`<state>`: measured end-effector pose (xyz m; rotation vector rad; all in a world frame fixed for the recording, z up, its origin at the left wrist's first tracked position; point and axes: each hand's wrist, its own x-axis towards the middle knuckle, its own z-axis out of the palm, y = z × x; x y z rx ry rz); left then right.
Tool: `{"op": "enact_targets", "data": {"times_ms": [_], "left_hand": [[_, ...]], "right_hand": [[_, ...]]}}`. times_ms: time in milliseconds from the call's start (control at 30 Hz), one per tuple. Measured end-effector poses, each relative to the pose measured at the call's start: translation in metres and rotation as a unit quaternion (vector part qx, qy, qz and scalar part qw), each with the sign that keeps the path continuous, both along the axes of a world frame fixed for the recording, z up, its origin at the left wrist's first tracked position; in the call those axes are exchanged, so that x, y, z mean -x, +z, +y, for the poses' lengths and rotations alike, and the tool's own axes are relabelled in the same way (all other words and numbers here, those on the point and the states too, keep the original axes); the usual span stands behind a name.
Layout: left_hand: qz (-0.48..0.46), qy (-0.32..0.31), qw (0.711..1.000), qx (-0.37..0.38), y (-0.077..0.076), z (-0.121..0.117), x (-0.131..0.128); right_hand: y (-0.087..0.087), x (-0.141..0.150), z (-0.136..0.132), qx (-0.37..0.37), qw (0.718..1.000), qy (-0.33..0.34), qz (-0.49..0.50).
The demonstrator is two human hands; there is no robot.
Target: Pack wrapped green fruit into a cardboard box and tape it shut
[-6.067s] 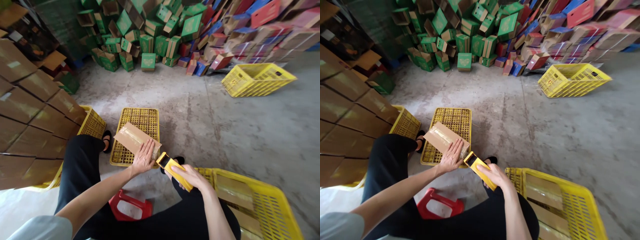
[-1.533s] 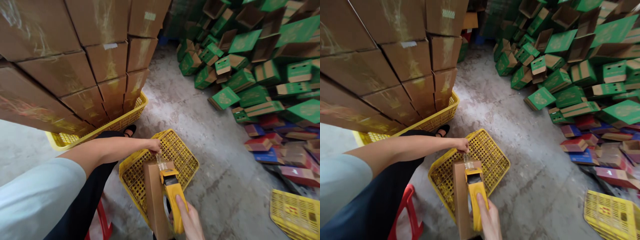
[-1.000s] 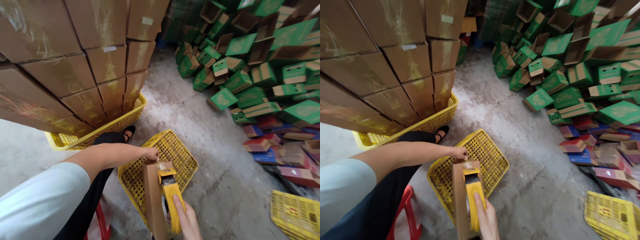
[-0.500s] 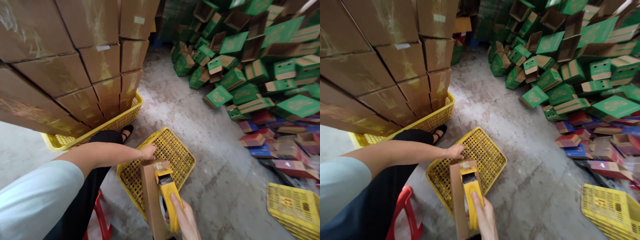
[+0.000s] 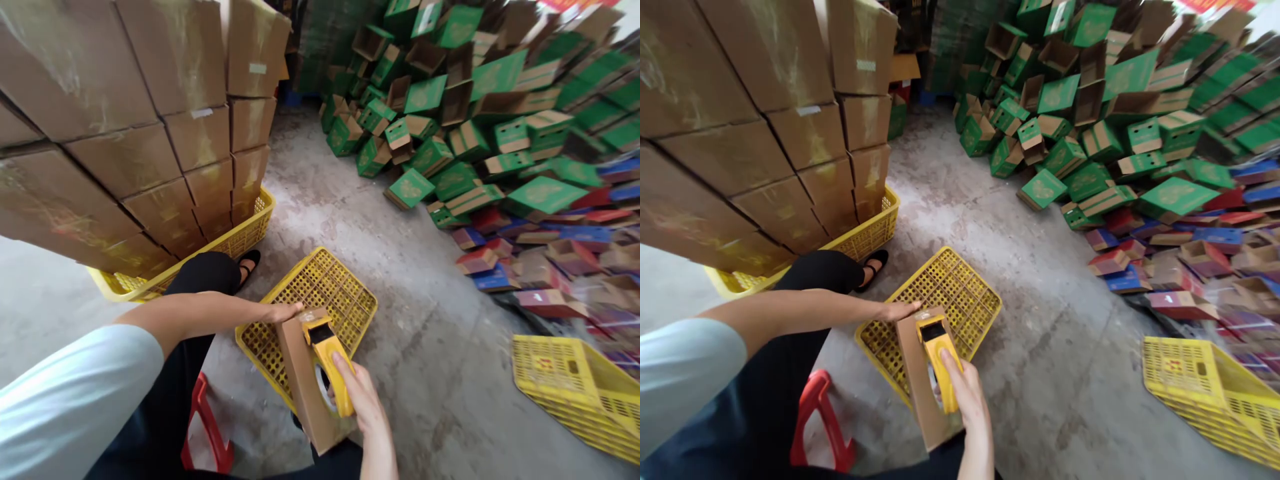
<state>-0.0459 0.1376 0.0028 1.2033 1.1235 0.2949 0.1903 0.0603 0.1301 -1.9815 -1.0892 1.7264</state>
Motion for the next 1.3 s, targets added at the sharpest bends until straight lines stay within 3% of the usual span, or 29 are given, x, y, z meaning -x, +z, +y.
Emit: {"op": "enact_targets", "data": {"times_ms": [133, 267, 333, 467, 667, 967, 1300], "left_hand": [[-0.012, -0.098, 0.984, -0.146, 0.019, 0.003, 0.017], [-0.029, -0.224, 0.938, -0.264, 0.022, -0.012, 0.019], [-0.022, -0.252, 0.909, -0.331, 0.020, -0.021, 0.014], [0.045, -0.243, 0.876, -0.413, 0.018, -0.034, 0.006], [0.131, -0.248, 0.843, -0.458, 0.021, -0.040, 0.004], [0.156, -0.242, 0.831, -0.475, 0.017, -0.045, 0.002], [0.178, -0.243, 0.819, -0.488, 0.015, -0.049, -0.003]], "right_hand": [[0.001, 0.000, -0.005, -0.021, 1.000, 0.005, -0.003], [0.002, 0.001, -0.007, -0.026, 1.000, 0.015, 0.002], [0.003, 0.002, -0.008, -0.025, 1.000, 0.012, 0.004], [0.005, 0.006, -0.008, -0.021, 0.999, 0.020, -0.015], [-0.002, 0.002, 0.000, 0.008, 0.998, 0.060, -0.030], [-0.003, -0.005, -0.005, 0.012, 0.998, 0.066, -0.020], [0.000, -0.020, -0.030, 0.002, 0.998, 0.052, -0.040]]}}
